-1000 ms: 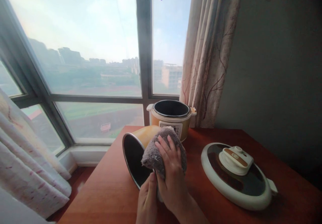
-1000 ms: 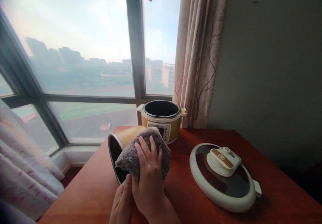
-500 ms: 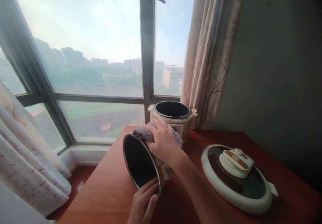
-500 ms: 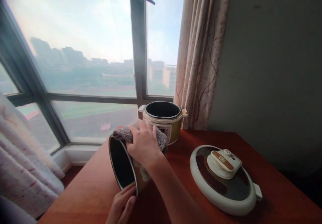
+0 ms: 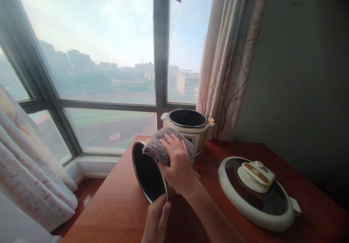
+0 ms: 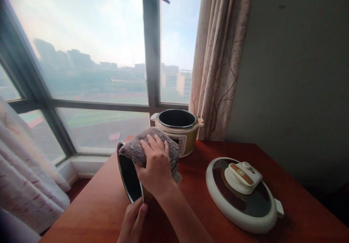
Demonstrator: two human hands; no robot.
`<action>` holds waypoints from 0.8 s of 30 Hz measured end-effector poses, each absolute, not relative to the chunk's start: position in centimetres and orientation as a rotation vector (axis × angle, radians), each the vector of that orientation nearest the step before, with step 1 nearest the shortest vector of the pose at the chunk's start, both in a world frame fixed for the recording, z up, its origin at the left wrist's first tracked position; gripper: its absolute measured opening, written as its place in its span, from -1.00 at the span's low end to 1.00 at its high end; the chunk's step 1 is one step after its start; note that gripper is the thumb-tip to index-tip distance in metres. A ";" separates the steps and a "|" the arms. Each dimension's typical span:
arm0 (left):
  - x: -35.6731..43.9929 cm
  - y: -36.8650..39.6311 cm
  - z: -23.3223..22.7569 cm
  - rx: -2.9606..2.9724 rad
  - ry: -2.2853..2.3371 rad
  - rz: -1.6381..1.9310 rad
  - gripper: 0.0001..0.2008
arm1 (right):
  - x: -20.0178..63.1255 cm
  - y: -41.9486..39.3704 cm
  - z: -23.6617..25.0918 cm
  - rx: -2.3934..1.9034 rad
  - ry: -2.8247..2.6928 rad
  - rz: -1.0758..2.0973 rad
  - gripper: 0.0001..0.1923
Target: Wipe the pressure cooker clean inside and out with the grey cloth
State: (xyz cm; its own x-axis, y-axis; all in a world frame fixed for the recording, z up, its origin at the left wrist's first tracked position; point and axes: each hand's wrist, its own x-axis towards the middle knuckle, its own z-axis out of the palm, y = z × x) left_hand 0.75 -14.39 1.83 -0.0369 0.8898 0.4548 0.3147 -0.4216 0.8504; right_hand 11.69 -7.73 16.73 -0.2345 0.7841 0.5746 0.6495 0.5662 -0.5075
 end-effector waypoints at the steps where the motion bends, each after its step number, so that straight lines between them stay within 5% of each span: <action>1: 0.7 -14.2 2.3 1.660 1.253 1.473 -0.46 | 11.9 -8.2 16.1 -1.111 -1.968 0.185 -0.39; 15: 0.2 -13.3 9.0 0.854 1.062 1.391 -0.37 | 12.7 -13.9 0.3 -1.059 -1.855 -0.287 -0.16; 24: 1.7 -14.4 7.6 0.848 1.158 1.496 -0.33 | 15.0 -11.7 10.4 -0.964 -1.916 -0.177 -0.39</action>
State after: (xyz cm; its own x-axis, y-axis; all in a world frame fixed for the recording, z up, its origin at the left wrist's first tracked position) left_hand 1.73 -14.40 7.55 -0.2339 0.9709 -0.0524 -0.2944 -0.0194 0.9555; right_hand 15.03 -11.70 10.39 -0.2385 0.5490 0.8011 0.6862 0.6790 -0.2610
